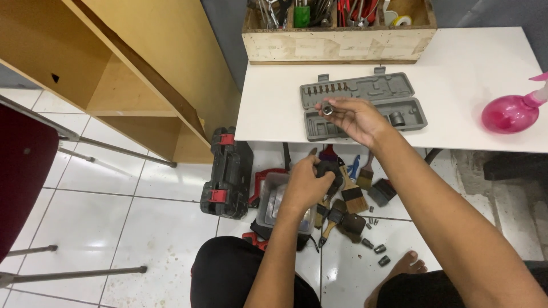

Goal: The person sits on the floor and wipes several small metal socket wrenches with a black cloth. They pick up each socket from the floor, wipe it thoroughly, and place it into a gray plastic organizer case on a white table.

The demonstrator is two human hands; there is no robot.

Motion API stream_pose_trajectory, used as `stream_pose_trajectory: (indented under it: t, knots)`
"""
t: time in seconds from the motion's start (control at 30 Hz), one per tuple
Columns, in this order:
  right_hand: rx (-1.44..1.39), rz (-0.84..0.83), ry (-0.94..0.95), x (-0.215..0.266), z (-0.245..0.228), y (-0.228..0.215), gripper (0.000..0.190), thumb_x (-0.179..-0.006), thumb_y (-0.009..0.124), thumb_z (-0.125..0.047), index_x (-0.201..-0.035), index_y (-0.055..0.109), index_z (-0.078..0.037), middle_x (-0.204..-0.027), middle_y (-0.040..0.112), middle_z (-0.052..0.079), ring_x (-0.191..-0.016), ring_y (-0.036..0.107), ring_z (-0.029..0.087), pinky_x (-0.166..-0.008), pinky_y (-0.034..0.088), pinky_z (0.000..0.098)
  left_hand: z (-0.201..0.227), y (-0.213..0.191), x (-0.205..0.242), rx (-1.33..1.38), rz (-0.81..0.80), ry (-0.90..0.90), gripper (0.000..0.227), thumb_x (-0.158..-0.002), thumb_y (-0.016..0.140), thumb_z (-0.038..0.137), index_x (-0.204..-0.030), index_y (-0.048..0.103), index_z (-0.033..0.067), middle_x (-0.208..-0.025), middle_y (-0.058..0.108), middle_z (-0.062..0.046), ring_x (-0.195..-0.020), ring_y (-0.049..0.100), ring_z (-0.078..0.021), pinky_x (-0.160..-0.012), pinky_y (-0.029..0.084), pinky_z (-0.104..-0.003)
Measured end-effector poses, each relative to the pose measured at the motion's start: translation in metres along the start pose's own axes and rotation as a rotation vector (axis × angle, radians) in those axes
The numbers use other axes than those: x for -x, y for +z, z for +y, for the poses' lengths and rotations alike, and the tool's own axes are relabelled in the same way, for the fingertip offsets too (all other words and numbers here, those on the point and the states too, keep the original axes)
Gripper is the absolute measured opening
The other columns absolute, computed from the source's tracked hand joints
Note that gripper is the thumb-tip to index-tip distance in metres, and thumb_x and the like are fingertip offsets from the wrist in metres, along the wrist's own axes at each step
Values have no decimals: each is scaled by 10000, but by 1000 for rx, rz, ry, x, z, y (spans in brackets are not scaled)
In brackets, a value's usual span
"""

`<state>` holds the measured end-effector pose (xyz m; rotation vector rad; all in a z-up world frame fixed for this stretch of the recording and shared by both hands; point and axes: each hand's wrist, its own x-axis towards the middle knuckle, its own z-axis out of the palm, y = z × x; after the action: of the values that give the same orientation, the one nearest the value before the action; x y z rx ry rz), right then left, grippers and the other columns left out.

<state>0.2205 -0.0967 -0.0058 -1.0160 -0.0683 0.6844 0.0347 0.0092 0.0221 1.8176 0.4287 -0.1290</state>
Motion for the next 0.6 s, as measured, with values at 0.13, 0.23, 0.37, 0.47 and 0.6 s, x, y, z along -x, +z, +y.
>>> stream_pose_trajectory:
  t: [0.13,0.23,0.37,0.47,0.6]
  knots:
    - [442,87,-80,6,1,12,251,-922,736,-102,-1133,706,32,-1011,733,135,-982,744,226,-945,602,345,-1,0,0,6,10,-5,417,-831,610,74,-1181,626,-151,-806,544,-126,-744,588,-195,-551,504,-319]
    - [1031,122,-169,1,9,9,205,-880,797,-154,-1073,776,-89,-924,760,72,-888,750,180,-805,586,306,-4,1,-3,0,10,0,412,-827,610,73,-1173,633,-148,-805,550,-133,-741,594,-197,-545,507,-319]
    - [1376,97,-308,-30,41,-16,204,-850,788,-177,-1048,801,-131,-972,755,56,-925,734,222,-803,586,341,-4,1,-4,-5,5,-5,433,-826,611,79,-1191,624,-154,-818,547,-134,-743,591,-198,-545,508,-318]
    - [1482,93,-352,-23,43,-5,213,-890,715,-122,-1085,774,-62,-984,723,119,-946,720,275,-811,595,379,-7,1,-5,7,13,3,420,-818,610,63,-1176,633,-155,-786,544,-122,-709,580,-184,-523,492,-298]
    - [1581,111,-349,-18,45,1,203,-943,646,-62,-1102,760,-8,-963,668,173,-946,699,308,-795,599,389,-12,1,-10,11,29,7,394,-810,614,48,-1141,650,-161,-752,533,-118,-688,575,-181,-499,479,-292]
